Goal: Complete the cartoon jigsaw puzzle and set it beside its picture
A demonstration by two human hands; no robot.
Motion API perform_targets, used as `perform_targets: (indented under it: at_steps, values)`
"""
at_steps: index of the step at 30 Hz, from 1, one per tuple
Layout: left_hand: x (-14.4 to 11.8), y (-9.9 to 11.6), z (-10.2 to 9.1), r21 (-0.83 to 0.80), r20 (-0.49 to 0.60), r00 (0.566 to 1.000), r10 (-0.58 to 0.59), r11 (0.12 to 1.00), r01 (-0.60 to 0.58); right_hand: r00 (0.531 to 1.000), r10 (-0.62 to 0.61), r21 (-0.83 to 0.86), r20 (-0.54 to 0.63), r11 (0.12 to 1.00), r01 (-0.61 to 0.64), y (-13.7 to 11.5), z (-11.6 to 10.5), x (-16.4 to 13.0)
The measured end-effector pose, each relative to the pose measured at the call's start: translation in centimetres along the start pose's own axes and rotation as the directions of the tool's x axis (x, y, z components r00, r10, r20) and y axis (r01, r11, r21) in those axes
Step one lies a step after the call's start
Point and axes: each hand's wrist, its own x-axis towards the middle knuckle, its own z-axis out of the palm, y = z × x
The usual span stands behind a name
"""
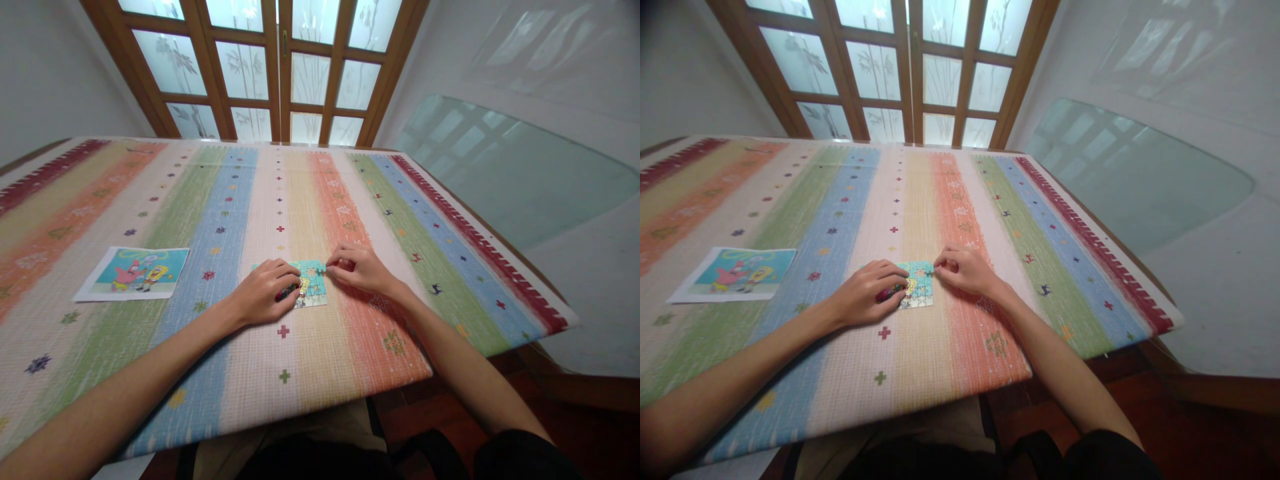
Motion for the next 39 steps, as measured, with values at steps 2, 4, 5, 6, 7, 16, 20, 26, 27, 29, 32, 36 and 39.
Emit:
perform_targets:
  at_steps: [2, 4, 5, 6, 7, 16, 20, 26, 27, 29, 32, 36, 39]
  values:
    - [0.02, 0.00, -0.02, -0.003, 0.002, 1.000, -0.005, 1.000, 0.005, 1.000, 0.011, 0.000, 0.005, 1.000, -0.011, -0.03, 0.07, 0.00]
    - [0.03, 0.00, -0.03, -0.007, 0.000, 1.000, -0.009, 1.000, 0.009, 0.999, 0.036, -0.002, 0.016, 0.999, -0.036, -0.09, 0.10, 0.01]
    - [0.04, 0.00, -0.03, -0.008, 0.000, 1.000, -0.008, 1.000, 0.008, 0.999, 0.045, -0.003, 0.021, 0.999, -0.045, -0.12, 0.11, 0.01]
    - [0.04, 0.01, -0.03, -0.008, -0.001, 1.000, -0.007, 1.000, 0.007, 0.999, 0.048, -0.004, 0.026, 0.999, -0.048, -0.14, 0.11, 0.02]
    - [0.04, 0.00, -0.03, -0.007, -0.001, 1.000, -0.006, 1.000, 0.006, 0.998, 0.048, -0.004, 0.028, 0.999, -0.048, -0.13, 0.10, 0.02]
    - [0.06, 0.05, -0.09, -0.009, 0.009, 1.000, -0.005, 1.000, 0.005, 0.998, 0.058, -0.011, 0.024, 0.998, -0.057, 0.05, -0.07, 0.04]
    - [0.08, 0.00, -0.09, -0.008, 0.013, 1.000, -0.009, 1.000, 0.009, 0.998, 0.058, -0.017, 0.023, 0.998, -0.057, -0.04, 0.02, 0.09]
    - [0.08, -0.05, -0.06, 0.007, 0.014, 1.000, -0.002, 1.000, 0.002, 0.998, 0.051, 0.004, 0.024, 0.999, -0.051, -0.02, 0.16, 0.06]
    - [0.08, -0.04, -0.07, 0.009, 0.013, 1.000, 0.000, 1.000, 0.000, 0.999, 0.045, 0.009, 0.022, 0.999, -0.045, -0.01, 0.17, 0.05]
    - [0.10, -0.02, -0.07, 0.011, 0.013, 1.000, 0.002, 1.000, -0.002, 0.999, 0.031, 0.026, 0.020, 0.999, -0.031, 0.00, 0.17, 0.04]
    - [0.09, -0.01, -0.06, 0.013, 0.015, 1.000, 0.005, 1.000, -0.005, 0.999, 0.028, 0.044, 0.019, 0.999, -0.029, 0.02, 0.18, 0.03]
    - [0.06, -0.01, -0.06, 0.019, 0.012, 1.000, 0.011, 1.000, -0.011, 1.000, 0.012, 0.059, 0.010, 0.998, -0.012, 0.04, 0.20, 0.04]
    - [0.05, 0.02, -0.11, 0.023, 0.016, 1.000, 0.009, 1.000, -0.009, 0.999, 0.035, 0.044, 0.018, 0.998, -0.036, 0.00, 0.16, 0.03]
